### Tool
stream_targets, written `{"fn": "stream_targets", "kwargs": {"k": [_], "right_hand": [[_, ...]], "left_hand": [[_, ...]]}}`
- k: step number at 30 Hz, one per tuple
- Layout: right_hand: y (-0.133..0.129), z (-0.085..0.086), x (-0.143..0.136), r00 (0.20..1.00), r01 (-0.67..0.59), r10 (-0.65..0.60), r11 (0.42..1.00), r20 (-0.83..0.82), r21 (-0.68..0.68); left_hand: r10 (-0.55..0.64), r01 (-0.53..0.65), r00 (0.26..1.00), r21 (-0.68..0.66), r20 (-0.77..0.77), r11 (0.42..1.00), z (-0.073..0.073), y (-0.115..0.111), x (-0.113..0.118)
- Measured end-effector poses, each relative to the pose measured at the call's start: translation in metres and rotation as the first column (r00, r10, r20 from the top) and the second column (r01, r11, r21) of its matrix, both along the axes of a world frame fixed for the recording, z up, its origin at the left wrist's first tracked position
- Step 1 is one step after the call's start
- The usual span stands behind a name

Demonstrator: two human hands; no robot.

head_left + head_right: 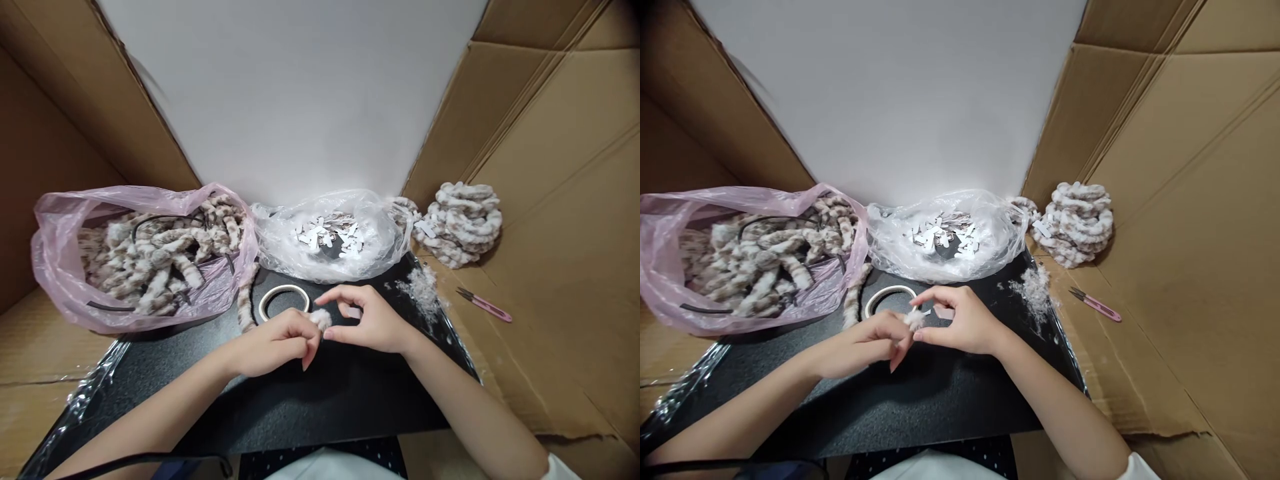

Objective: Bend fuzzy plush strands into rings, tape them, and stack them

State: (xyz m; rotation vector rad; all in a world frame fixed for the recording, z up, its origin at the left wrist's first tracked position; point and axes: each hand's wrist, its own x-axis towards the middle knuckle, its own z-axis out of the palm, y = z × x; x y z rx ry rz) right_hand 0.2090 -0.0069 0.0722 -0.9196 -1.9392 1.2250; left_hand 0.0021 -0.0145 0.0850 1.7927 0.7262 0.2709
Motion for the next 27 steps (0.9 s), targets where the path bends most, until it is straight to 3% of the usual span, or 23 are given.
{"fn": "stream_targets", "kwargs": {"k": [4, 7, 10, 15, 19, 21, 27], "right_hand": [[0.0, -0.006, -0.006, 1.0, -0.006, 0.003, 0.994, 0.026, 0.107], [0.0, -0.011, -0.008, 0.999, 0.05, -0.052, 0.987, 0.009, 0.15], [0.003, -0.016, -0.008, 0.993, 0.108, -0.114, 0.98, 0.027, 0.165], [0.006, -0.023, -0.007, 0.985, 0.16, -0.168, 0.977, 0.046, 0.141], [0.007, -0.024, -0.007, 0.982, 0.148, -0.168, 0.968, 0.082, 0.202], [0.006, -0.024, -0.007, 0.983, 0.119, -0.149, 0.963, 0.11, 0.24], [0.004, -0.024, -0.007, 0.987, 0.031, -0.073, 0.961, 0.144, 0.276]], "left_hand": [[-0.038, 0.04, 0.999, -0.091, 0.021, 0.995, -0.005, -0.001, -0.002], [0.095, -0.083, 0.989, -0.098, 0.116, 0.992, -0.018, -0.004, -0.002], [0.225, -0.178, 0.951, -0.221, 0.214, 0.959, -0.031, -0.01, 0.0], [0.387, -0.215, 0.877, -0.485, 0.286, 0.847, -0.045, -0.015, 0.011], [0.6, -0.35, 0.766, -0.634, 0.231, 0.69, -0.048, -0.011, 0.016], [0.595, -0.358, 0.79, -0.675, 0.149, 0.645, -0.046, -0.008, 0.013], [0.429, -0.328, 0.902, -0.724, -0.048, 0.608, -0.041, -0.002, -0.003]]}}
